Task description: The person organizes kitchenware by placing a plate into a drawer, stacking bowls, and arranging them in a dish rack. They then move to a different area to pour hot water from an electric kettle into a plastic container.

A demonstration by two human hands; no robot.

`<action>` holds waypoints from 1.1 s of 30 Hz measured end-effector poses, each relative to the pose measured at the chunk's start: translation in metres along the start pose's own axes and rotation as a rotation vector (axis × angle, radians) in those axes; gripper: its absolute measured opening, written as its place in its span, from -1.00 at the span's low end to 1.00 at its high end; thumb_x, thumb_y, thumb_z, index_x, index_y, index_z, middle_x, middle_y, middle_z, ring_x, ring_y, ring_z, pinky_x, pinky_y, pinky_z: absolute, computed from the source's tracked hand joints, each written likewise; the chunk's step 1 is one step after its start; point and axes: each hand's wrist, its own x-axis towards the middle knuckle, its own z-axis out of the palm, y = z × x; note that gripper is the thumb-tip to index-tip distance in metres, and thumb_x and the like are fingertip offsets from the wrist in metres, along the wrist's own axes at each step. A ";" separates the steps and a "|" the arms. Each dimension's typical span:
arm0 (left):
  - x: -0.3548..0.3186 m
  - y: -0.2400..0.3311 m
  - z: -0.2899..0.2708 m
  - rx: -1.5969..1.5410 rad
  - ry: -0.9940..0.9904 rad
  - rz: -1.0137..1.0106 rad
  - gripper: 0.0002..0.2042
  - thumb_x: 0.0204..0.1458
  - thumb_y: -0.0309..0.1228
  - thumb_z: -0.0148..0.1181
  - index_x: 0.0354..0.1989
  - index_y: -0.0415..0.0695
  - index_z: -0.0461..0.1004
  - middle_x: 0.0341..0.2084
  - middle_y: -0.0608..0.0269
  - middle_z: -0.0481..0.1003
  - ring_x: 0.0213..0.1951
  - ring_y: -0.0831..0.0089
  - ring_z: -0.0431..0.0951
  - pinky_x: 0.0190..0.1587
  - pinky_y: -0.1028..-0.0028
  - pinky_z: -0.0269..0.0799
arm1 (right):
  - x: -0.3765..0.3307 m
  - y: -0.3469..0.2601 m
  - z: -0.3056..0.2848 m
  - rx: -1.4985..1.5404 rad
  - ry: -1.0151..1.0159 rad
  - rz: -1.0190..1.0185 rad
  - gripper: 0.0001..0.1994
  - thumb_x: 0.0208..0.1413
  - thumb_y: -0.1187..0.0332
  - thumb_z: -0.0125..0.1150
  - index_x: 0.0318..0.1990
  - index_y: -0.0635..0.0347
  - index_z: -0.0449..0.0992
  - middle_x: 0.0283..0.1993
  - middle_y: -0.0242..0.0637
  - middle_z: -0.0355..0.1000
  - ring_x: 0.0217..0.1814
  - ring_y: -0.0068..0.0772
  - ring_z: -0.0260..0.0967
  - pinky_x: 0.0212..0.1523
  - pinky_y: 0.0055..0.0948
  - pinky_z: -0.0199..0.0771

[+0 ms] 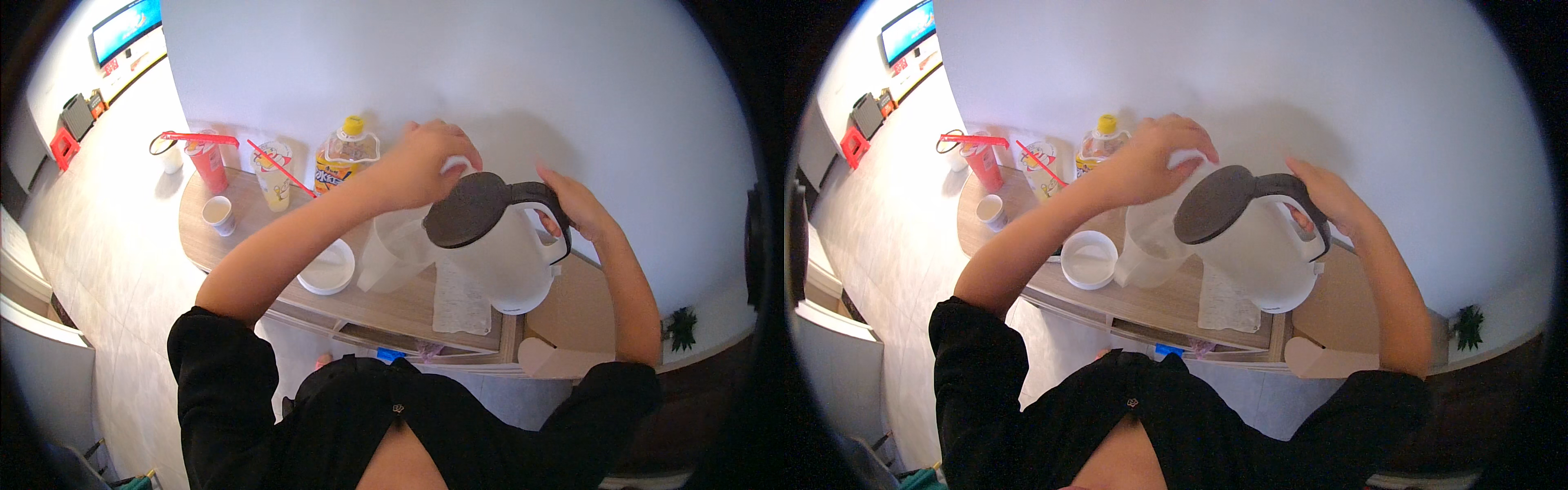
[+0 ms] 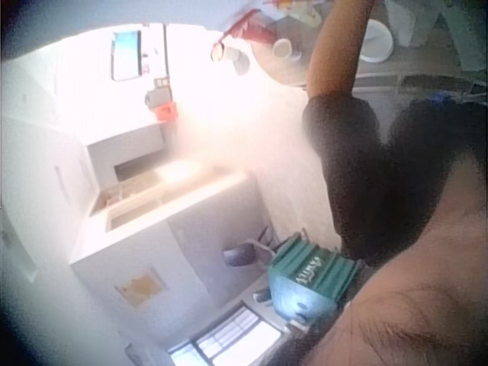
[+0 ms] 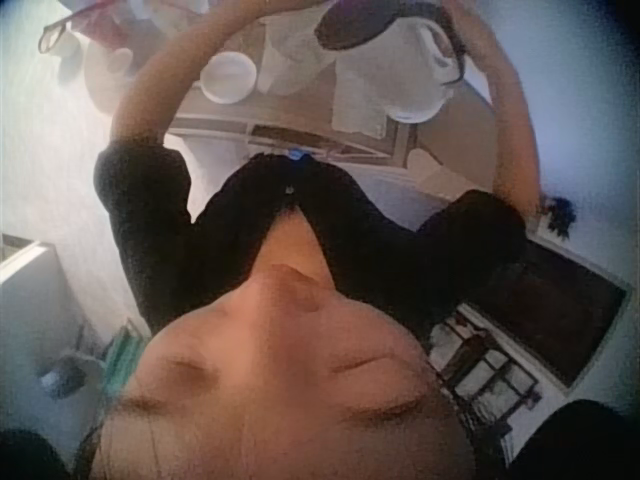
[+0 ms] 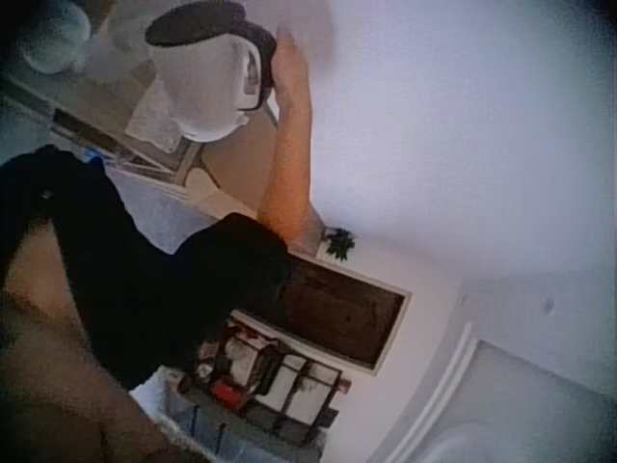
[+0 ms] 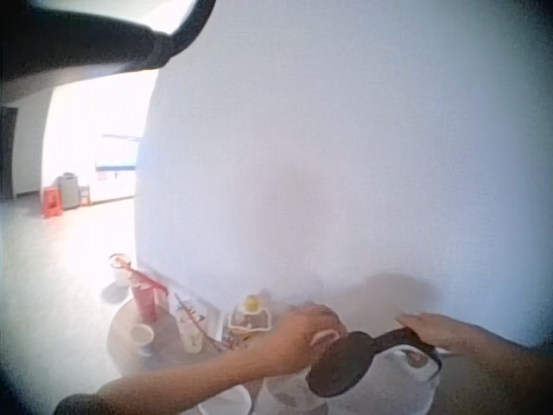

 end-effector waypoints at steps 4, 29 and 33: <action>0.003 -0.006 -0.018 -0.142 0.082 -0.067 -0.80 -0.21 -0.67 -0.12 -0.46 -0.20 0.44 -0.56 0.22 0.42 -0.47 0.39 0.39 -0.41 0.49 0.29 | -0.001 0.017 -0.001 0.249 0.064 0.033 -0.60 0.11 0.13 -0.26 -0.55 0.26 0.34 -0.74 -0.35 0.24 -0.81 -0.54 0.13 -0.76 -0.57 0.15; 0.026 -0.004 0.008 0.126 -0.360 0.017 -0.92 -0.22 -0.36 0.25 -0.56 -0.04 0.50 -0.53 0.37 0.45 -0.33 0.39 0.42 -0.25 0.39 0.26 | -0.005 0.010 -0.005 0.199 -0.007 0.018 -0.60 0.16 0.17 -0.24 -0.61 0.19 0.36 -0.74 -0.38 0.26 -0.79 -0.63 0.12 -0.71 -0.62 0.14; 0.022 -0.001 0.008 0.149 -0.389 -0.019 -0.93 -0.20 -0.33 0.24 -0.56 0.00 0.49 -0.53 0.40 0.44 -0.31 0.42 0.41 -0.21 0.39 0.20 | 0.000 -0.004 0.001 0.063 0.022 -0.028 -0.59 0.16 0.17 -0.26 -0.62 0.20 0.35 -0.77 -0.37 0.25 -0.82 -0.61 0.11 -0.74 -0.62 0.13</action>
